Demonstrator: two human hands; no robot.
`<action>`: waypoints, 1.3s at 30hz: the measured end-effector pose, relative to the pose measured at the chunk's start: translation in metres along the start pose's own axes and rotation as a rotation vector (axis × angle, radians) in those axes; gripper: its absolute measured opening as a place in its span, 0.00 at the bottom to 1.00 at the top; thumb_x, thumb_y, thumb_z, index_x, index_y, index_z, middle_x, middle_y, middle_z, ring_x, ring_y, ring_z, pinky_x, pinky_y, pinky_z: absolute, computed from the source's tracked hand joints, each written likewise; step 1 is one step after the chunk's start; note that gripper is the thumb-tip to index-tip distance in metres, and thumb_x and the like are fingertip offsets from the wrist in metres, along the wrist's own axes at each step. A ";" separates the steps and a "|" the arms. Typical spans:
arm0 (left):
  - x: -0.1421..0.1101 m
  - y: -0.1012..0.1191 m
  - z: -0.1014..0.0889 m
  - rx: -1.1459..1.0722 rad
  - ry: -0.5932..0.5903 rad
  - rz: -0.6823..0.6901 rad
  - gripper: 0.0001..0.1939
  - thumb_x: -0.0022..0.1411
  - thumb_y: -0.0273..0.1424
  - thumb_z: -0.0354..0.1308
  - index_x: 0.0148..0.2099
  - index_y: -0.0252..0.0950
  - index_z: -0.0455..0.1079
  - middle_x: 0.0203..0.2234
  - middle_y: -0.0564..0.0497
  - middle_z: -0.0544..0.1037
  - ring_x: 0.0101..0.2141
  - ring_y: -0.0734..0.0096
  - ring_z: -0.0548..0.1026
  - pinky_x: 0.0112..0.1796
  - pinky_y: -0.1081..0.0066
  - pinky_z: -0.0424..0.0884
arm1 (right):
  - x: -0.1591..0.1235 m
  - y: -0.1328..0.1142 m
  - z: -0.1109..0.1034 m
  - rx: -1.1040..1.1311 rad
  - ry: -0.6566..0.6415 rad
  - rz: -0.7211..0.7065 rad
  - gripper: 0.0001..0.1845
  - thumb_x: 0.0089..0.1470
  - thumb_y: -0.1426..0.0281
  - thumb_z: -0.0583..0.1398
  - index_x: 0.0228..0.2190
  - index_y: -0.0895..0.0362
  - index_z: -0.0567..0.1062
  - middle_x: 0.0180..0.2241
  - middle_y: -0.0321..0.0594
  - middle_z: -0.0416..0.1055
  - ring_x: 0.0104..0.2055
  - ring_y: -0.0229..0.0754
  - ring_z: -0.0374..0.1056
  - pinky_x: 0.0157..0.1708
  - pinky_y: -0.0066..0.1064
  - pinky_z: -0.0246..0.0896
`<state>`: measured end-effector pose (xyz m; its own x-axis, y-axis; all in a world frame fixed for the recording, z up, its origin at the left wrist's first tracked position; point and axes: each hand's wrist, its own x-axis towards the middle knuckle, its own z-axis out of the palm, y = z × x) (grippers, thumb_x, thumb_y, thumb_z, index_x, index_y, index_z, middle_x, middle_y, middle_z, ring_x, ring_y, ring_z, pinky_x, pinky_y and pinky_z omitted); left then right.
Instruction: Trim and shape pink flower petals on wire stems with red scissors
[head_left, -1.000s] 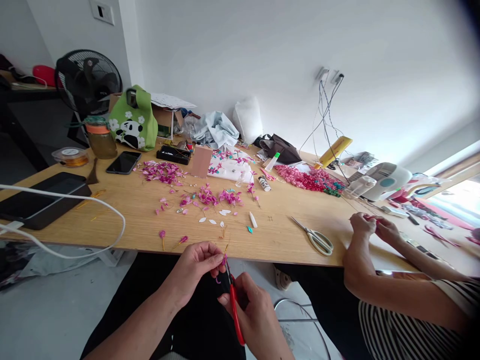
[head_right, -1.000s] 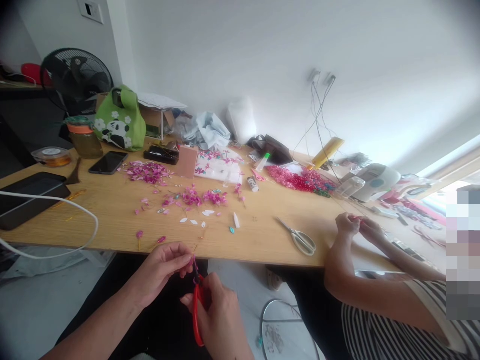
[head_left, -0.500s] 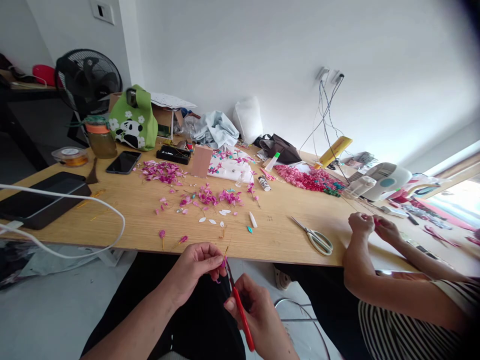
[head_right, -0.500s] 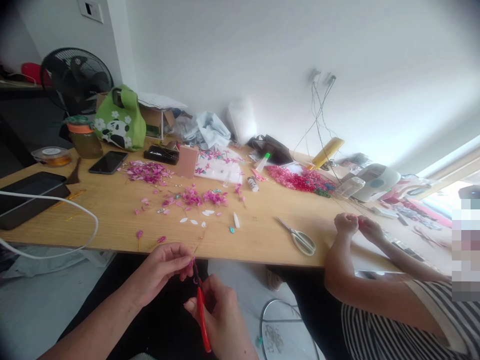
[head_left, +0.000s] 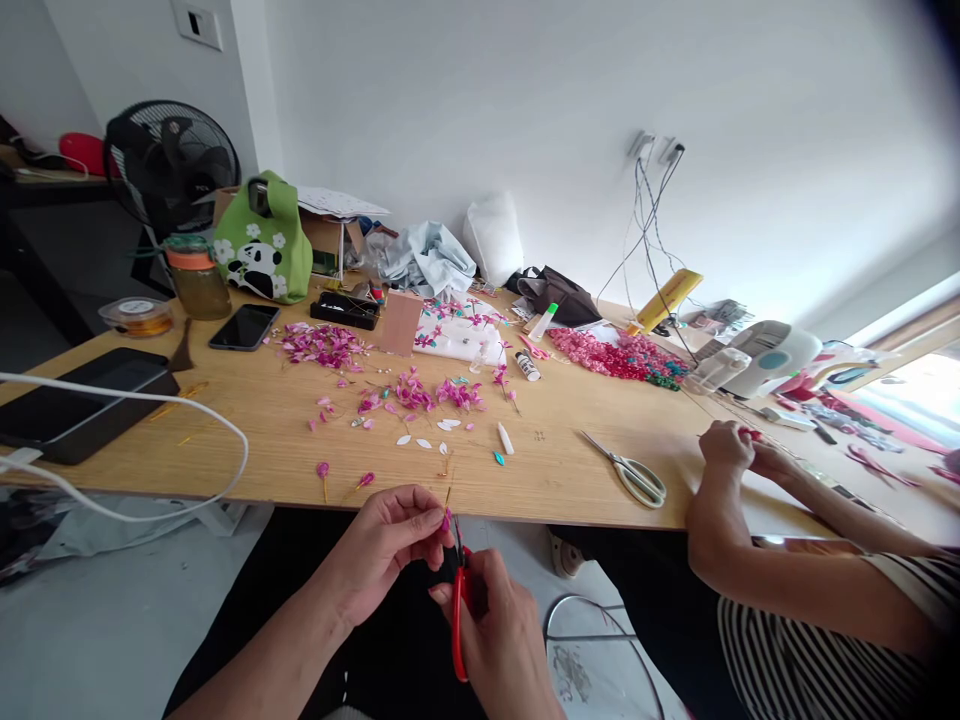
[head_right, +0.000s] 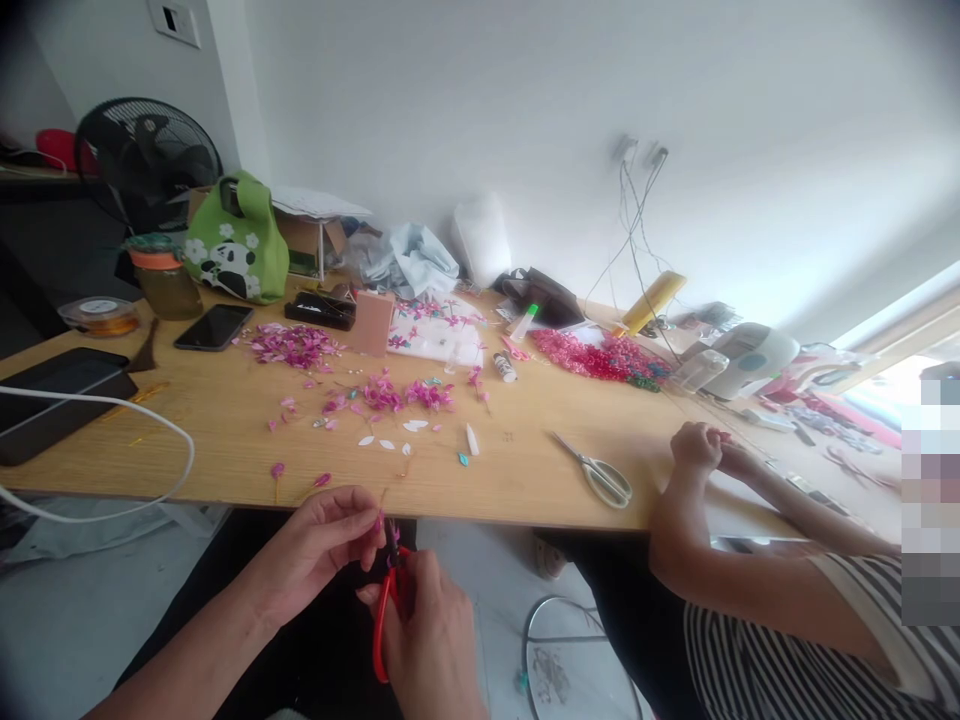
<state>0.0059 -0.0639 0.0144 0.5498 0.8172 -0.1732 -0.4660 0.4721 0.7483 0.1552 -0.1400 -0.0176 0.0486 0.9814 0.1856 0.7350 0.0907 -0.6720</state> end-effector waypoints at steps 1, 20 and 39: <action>-0.001 0.000 0.000 -0.002 -0.005 -0.008 0.08 0.55 0.31 0.64 0.28 0.31 0.71 0.23 0.49 0.76 0.21 0.77 0.70 0.25 0.75 0.64 | -0.001 0.001 0.001 -0.022 0.015 -0.019 0.14 0.57 0.58 0.57 0.30 0.55 0.65 0.19 0.34 0.65 0.19 0.38 0.59 0.20 0.26 0.49; 0.001 -0.003 -0.003 -0.012 0.017 -0.033 0.08 0.55 0.29 0.63 0.27 0.30 0.71 0.22 0.49 0.75 0.20 0.79 0.68 0.24 0.77 0.62 | 0.000 -0.001 0.007 -0.060 0.117 -0.180 0.12 0.58 0.60 0.58 0.30 0.56 0.65 0.20 0.32 0.68 0.19 0.37 0.64 0.19 0.25 0.52; 0.002 -0.007 -0.004 -0.059 0.018 -0.047 0.07 0.55 0.29 0.63 0.28 0.31 0.70 0.22 0.49 0.75 0.20 0.79 0.67 0.21 0.77 0.62 | 0.000 -0.003 0.007 -0.063 0.126 -0.153 0.13 0.58 0.60 0.57 0.29 0.55 0.64 0.20 0.32 0.67 0.19 0.38 0.64 0.19 0.25 0.53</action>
<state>0.0071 -0.0644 0.0063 0.5595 0.7992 -0.2194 -0.4805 0.5285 0.6999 0.1481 -0.1387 -0.0207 0.0142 0.9276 0.3732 0.7808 0.2228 -0.5836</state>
